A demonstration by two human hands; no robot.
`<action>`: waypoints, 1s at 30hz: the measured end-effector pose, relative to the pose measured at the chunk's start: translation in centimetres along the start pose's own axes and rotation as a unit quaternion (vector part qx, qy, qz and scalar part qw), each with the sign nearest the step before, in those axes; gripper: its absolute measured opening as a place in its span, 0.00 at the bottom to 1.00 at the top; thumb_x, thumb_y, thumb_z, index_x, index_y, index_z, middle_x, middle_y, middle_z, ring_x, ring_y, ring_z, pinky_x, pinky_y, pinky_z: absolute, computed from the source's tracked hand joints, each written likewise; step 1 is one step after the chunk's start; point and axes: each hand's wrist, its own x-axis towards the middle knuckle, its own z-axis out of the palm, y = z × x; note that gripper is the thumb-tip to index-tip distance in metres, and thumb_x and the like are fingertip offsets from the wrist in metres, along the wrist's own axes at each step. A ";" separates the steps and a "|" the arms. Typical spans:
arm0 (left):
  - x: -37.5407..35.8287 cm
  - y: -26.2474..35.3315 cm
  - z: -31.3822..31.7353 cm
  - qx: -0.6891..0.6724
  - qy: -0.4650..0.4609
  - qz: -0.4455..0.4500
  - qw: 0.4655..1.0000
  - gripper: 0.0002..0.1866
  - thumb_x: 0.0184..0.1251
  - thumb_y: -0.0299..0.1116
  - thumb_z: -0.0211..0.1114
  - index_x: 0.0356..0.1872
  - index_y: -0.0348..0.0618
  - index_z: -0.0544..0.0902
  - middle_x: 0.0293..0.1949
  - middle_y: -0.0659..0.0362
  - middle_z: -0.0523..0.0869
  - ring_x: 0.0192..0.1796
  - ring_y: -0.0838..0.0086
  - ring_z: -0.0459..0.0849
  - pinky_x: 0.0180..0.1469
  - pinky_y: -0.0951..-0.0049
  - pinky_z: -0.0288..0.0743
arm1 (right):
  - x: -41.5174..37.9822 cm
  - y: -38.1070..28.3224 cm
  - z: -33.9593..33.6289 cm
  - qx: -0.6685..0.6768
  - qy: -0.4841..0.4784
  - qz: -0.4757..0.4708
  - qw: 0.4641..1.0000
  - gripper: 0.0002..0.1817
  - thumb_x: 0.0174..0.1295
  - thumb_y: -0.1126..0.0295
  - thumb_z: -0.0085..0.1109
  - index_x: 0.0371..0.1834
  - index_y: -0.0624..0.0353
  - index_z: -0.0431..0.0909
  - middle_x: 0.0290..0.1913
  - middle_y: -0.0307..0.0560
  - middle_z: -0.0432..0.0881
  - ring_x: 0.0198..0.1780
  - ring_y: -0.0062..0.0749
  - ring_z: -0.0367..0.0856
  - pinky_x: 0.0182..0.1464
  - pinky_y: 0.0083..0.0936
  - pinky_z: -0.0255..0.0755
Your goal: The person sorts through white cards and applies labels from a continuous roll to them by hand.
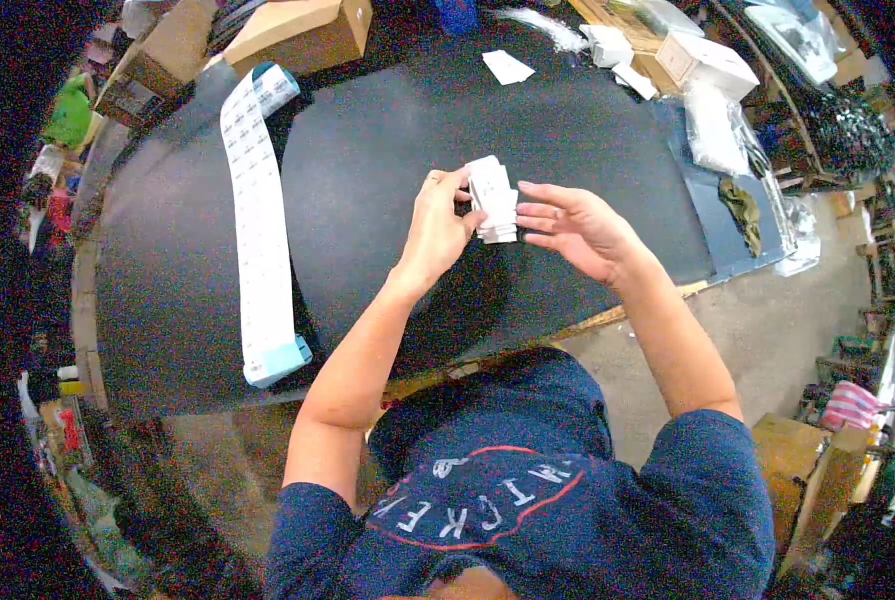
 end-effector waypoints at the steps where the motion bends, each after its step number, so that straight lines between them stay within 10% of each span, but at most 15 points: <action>1: -0.2 -0.2 0.4 -0.061 0.012 -0.001 0.998 0.22 0.46 0.16 0.66 0.47 0.31 0.74 0.44 0.47 0.72 0.44 0.56 0.77 0.48 0.61 0.74 | 0.4 0.2 0.2 -0.010 -0.001 -0.003 1.000 0.25 0.60 0.62 0.63 0.56 0.65 0.70 0.54 0.57 0.74 0.59 0.39 0.72 0.61 0.36 0.65; 10: 0.0 -0.7 0.1 -0.043 0.009 0.006 0.999 0.14 0.43 0.14 0.62 0.36 0.27 0.77 0.40 0.44 0.74 0.45 0.53 0.77 0.48 0.59 0.73 | 3.5 -1.1 0.1 -0.138 0.014 0.039 0.990 0.19 0.61 0.60 0.63 0.51 0.59 0.75 0.45 0.44 0.80 0.46 0.27 0.78 0.44 0.22 0.68; 16: 0.2 -1.7 0.4 -0.003 0.043 0.045 0.998 0.21 0.43 0.18 0.69 0.44 0.32 0.81 0.38 0.48 0.79 0.42 0.60 0.81 0.42 0.66 0.77 | 7.3 -1.2 0.3 -0.471 0.064 -0.004 0.880 0.20 0.60 0.60 0.62 0.47 0.66 0.79 0.35 0.44 0.84 0.32 0.20 0.80 0.25 0.17 0.67; 18: 0.2 -1.3 -0.1 -0.034 0.041 0.016 0.998 0.21 0.43 0.19 0.70 0.44 0.32 0.82 0.38 0.48 0.80 0.41 0.62 0.83 0.42 0.68 0.78 | 8.4 -0.1 -0.3 -0.509 0.052 -0.052 0.857 0.20 0.56 0.61 0.65 0.44 0.66 0.79 0.35 0.48 0.84 0.31 0.25 0.82 0.29 0.21 0.73; 20: 0.5 -1.0 -0.5 -0.069 0.036 -0.013 0.997 0.21 0.43 0.21 0.71 0.44 0.33 0.82 0.39 0.48 0.80 0.40 0.63 0.84 0.41 0.70 0.80 | 10.0 1.6 -1.5 -0.571 0.098 -0.297 0.759 0.19 0.52 0.63 0.67 0.40 0.67 0.79 0.33 0.51 0.84 0.30 0.30 0.82 0.33 0.26 0.76; 25: 1.6 -2.0 -3.0 -0.067 0.083 -0.028 0.994 0.21 0.44 0.23 0.74 0.45 0.37 0.83 0.40 0.52 0.83 0.39 0.69 0.85 0.42 0.72 0.80 | 8.3 -0.1 1.4 -0.498 0.079 -0.295 0.811 0.15 0.51 0.67 0.67 0.38 0.64 0.79 0.32 0.51 0.85 0.35 0.31 0.84 0.41 0.27 0.77; 30: 2.5 -2.6 -4.3 -0.015 0.144 0.020 0.989 0.31 0.44 0.15 0.65 0.56 0.39 0.72 0.53 0.50 0.76 0.54 0.62 0.79 0.57 0.66 0.73 | 5.9 -1.5 4.0 -0.641 0.066 -0.463 0.608 0.11 0.50 0.77 0.60 0.38 0.60 0.77 0.34 0.52 0.81 0.39 0.44 0.81 0.43 0.34 0.73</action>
